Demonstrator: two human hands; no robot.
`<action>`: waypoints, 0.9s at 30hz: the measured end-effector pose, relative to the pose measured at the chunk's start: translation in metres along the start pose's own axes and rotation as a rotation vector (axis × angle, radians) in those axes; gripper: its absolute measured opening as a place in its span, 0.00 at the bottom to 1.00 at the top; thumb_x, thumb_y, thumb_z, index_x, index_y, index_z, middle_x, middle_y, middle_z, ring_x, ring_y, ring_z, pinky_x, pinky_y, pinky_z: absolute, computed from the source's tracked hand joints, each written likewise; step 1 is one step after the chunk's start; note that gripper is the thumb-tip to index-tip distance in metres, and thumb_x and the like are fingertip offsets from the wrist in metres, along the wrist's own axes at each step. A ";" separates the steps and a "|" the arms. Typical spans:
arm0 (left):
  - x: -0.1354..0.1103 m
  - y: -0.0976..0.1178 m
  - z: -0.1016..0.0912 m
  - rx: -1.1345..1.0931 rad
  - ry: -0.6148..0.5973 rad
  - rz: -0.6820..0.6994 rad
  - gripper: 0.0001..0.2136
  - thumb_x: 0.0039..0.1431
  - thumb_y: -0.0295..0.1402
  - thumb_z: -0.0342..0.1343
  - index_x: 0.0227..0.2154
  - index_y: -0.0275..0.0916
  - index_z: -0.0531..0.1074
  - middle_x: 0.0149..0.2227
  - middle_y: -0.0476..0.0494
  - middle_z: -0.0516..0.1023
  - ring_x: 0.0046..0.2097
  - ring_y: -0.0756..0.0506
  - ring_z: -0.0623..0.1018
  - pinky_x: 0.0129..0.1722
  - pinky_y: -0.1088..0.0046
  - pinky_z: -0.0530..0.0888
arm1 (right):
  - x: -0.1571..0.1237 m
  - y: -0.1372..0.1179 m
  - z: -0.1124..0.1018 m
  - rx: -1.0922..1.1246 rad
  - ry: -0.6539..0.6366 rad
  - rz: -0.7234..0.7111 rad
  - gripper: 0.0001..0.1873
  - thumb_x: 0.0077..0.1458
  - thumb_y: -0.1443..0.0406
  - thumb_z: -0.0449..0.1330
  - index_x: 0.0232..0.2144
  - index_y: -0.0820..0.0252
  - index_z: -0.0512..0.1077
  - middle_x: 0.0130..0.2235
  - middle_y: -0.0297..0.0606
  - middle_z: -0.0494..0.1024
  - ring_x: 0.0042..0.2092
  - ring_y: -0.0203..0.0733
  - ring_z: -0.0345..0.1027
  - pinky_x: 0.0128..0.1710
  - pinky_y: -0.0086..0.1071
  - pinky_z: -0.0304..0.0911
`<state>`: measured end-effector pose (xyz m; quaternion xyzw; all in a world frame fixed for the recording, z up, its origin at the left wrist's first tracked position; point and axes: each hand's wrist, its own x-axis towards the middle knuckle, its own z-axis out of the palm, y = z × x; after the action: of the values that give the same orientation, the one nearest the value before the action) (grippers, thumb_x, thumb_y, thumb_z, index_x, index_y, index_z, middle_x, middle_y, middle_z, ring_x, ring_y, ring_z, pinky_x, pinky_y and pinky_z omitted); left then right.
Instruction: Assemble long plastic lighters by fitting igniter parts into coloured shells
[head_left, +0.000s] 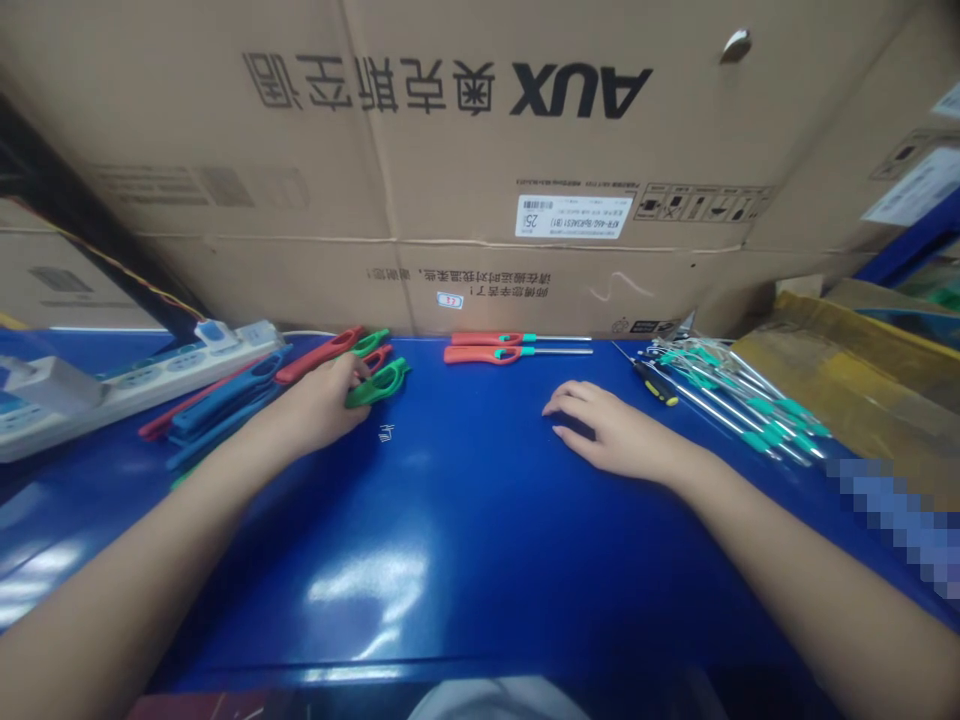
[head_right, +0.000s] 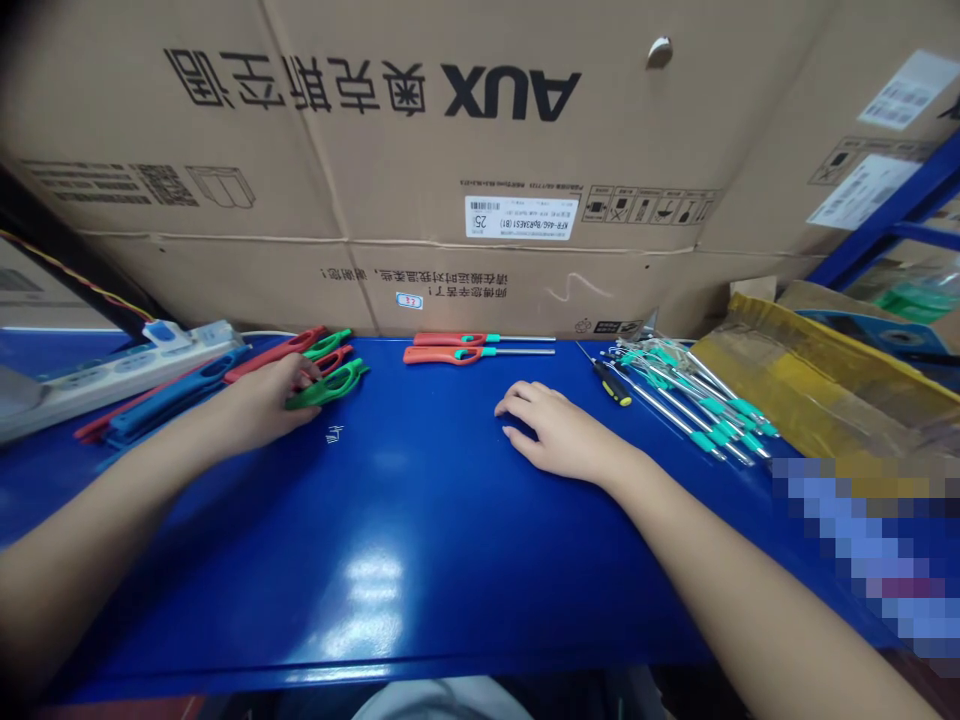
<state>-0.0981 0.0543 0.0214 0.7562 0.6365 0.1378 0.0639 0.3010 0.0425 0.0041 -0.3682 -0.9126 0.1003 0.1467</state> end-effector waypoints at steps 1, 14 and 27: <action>-0.001 0.003 -0.001 -0.019 0.011 0.012 0.14 0.48 0.33 0.56 0.40 0.40 0.67 0.39 0.39 0.79 0.42 0.34 0.81 0.43 0.58 0.77 | 0.000 -0.001 0.000 -0.001 0.001 -0.003 0.14 0.66 0.64 0.55 0.52 0.55 0.73 0.52 0.46 0.76 0.55 0.52 0.70 0.56 0.53 0.68; -0.047 0.094 0.049 -0.505 -0.149 0.442 0.09 0.64 0.35 0.59 0.46 0.46 0.72 0.45 0.48 0.81 0.45 0.45 0.81 0.46 0.69 0.78 | 0.003 -0.049 0.005 -0.012 0.006 -0.221 0.12 0.68 0.62 0.56 0.52 0.55 0.71 0.52 0.45 0.74 0.50 0.47 0.71 0.47 0.40 0.69; -0.042 0.085 0.066 -0.588 -0.050 0.416 0.19 0.60 0.34 0.63 0.55 0.43 0.71 0.53 0.42 0.80 0.53 0.41 0.81 0.57 0.60 0.77 | 0.001 -0.037 0.003 0.055 -0.086 -0.167 0.03 0.66 0.64 0.59 0.37 0.55 0.72 0.36 0.33 0.74 0.33 0.36 0.68 0.32 0.29 0.59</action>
<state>-0.0053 0.0031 -0.0233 0.8218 0.4004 0.3068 0.2648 0.2752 0.0170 0.0119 -0.2819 -0.9425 0.1286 0.1256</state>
